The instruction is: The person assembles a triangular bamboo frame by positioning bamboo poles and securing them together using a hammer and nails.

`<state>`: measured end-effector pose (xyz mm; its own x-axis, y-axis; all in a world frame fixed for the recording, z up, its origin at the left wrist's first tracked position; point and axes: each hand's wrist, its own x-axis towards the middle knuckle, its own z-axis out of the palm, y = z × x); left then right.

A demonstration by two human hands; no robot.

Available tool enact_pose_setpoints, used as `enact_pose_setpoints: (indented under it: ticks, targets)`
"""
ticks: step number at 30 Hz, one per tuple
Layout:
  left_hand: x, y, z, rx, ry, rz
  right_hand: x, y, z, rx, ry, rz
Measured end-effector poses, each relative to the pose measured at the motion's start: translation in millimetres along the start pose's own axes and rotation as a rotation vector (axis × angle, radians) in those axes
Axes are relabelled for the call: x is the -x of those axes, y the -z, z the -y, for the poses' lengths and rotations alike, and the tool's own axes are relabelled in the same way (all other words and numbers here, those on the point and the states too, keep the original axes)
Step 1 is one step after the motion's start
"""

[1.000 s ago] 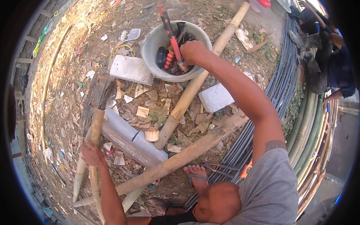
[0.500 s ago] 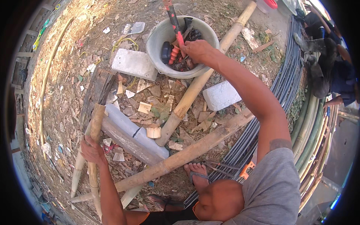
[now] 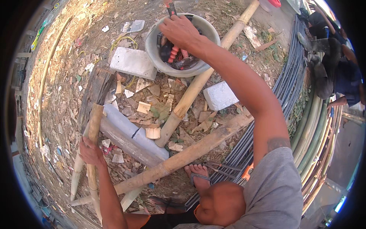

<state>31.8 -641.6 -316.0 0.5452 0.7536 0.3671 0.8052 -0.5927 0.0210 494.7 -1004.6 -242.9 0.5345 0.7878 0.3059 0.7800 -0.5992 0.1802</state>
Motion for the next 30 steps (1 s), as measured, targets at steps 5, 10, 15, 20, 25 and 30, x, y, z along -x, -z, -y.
enact_pose_setpoints:
  ticks: [5, 10, 15, 20, 25, 30]
  targets:
    - [-1.9, -2.6, 8.9, 0.091, 0.026, 0.033, 40.5, -11.5, -5.2, 0.317, 0.299, 0.206]
    - [0.2, -2.7, 2.9, 0.021, 0.013, 0.024, 38.0, -2.1, -7.1, 0.521, 0.365, 0.156]
    - [-2.5, 0.2, 4.6, 0.022, 0.029, 0.029, 56.5, 60.7, -36.6, 0.339, 0.169, 0.282]
    - [-3.6, 6.5, 4.4, 0.033, 0.055, 0.034, 136.9, 102.2, -60.7, -0.117, -0.585, 0.205]
    - [1.1, 0.4, -6.4, 0.078, 0.074, 0.068, 226.2, 57.1, -113.5, -0.091, -1.002, 0.231]
    - [-3.4, 7.8, -0.3, 0.037, 0.087, 0.091, 217.2, 63.1, -98.8, 0.019, -0.993, 0.347]
